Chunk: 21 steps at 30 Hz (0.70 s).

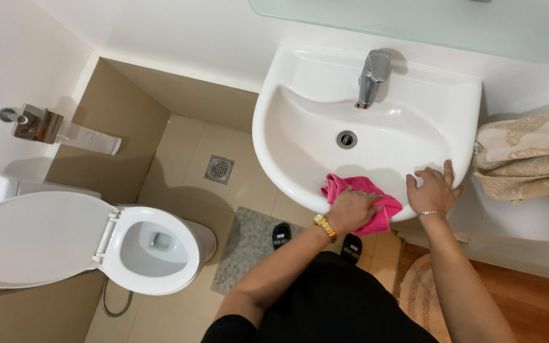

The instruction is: The person wipes the sink basin, faucet, and glass shelf with a pink cloth. They then move to the toilet, wiping the seat, lid, and tank, and finally clean the adjacent wall tiles.

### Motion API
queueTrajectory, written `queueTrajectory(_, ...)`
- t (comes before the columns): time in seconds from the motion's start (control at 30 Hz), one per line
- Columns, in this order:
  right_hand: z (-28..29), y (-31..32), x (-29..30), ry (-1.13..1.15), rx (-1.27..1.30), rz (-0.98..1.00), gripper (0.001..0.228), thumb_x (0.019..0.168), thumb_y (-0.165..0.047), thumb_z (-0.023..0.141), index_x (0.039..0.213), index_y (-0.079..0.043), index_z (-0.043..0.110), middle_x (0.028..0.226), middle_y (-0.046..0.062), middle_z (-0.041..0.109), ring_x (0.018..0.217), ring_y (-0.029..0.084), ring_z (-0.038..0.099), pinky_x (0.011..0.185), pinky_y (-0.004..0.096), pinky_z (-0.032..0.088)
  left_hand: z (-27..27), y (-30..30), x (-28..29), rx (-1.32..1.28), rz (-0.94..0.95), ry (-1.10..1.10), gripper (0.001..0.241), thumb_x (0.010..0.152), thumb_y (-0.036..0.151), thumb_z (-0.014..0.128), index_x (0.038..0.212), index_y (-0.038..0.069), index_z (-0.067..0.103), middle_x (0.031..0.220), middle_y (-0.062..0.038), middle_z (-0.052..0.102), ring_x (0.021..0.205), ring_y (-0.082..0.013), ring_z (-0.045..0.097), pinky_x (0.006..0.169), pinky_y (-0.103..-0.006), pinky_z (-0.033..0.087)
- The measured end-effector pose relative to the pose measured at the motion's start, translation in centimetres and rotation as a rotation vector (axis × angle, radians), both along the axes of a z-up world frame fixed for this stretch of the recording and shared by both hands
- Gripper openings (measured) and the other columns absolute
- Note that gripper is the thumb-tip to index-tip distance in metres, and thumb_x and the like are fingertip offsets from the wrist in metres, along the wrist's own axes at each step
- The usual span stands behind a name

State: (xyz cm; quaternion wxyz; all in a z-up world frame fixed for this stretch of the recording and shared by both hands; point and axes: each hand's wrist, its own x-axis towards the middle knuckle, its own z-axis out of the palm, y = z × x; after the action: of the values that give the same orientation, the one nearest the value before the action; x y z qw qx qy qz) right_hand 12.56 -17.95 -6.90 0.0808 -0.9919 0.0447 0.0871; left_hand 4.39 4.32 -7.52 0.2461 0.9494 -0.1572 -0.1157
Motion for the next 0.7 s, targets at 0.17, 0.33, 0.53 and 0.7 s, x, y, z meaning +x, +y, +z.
queueTrajectory(0.17,0.7,0.2,-0.2,-0.008,0.041,0.006,0.048,0.108,-0.055,0.044,0.128,-0.022,0.073,0.155,0.007,0.059,0.163,0.026,0.015,0.111,0.07,0.021,-10.4,11.2,0.6,0.104,0.046,-0.114,0.038,0.103,0.047,0.051,0.134,0.03,0.064,0.107,-0.004,0.078,0.116,-0.0234,0.071,0.119,-0.0695,0.022)
queueTrajectory(0.33,1.6,0.6,-0.6,0.012,0.028,-0.004,0.048,0.108,-0.055,0.044,0.128,-0.023,0.073,0.155,0.007,0.058,0.163,0.026,0.015,0.109,0.068,0.024,3.2,22.0,1.3,0.18,0.211,-0.275,0.034,0.1,0.048,0.056,0.127,0.033,0.069,0.116,0.005,0.077,0.134,-0.0168,0.058,0.12,-0.0667,0.019)
queueTrajectory(0.53,0.9,0.4,-0.2,-0.008,0.009,0.005,0.045,0.108,-0.054,0.046,0.127,-0.024,0.074,0.153,0.007,0.061,0.163,0.026,0.016,0.109,0.069,0.023,-2.2,11.4,1.0,0.221,0.127,-0.341,0.025,0.091,0.051,0.058,0.098,0.032,0.072,0.08,0.002,0.076,0.095,-0.0175,0.074,0.103,-0.059,0.036)
queueTrajectory(0.7,0.6,0.3,-0.1,-0.027,0.015,0.022,0.047,0.107,-0.053,0.044,0.126,-0.023,0.075,0.152,0.007,0.062,0.163,0.026,0.017,0.108,0.068,0.024,2.2,1.4,-1.5,-0.079,0.008,-0.341,0.029,0.096,0.045,0.051,0.114,0.028,0.067,0.077,-0.004,0.073,0.082,-0.0268,0.076,0.083,-0.0524,0.053)
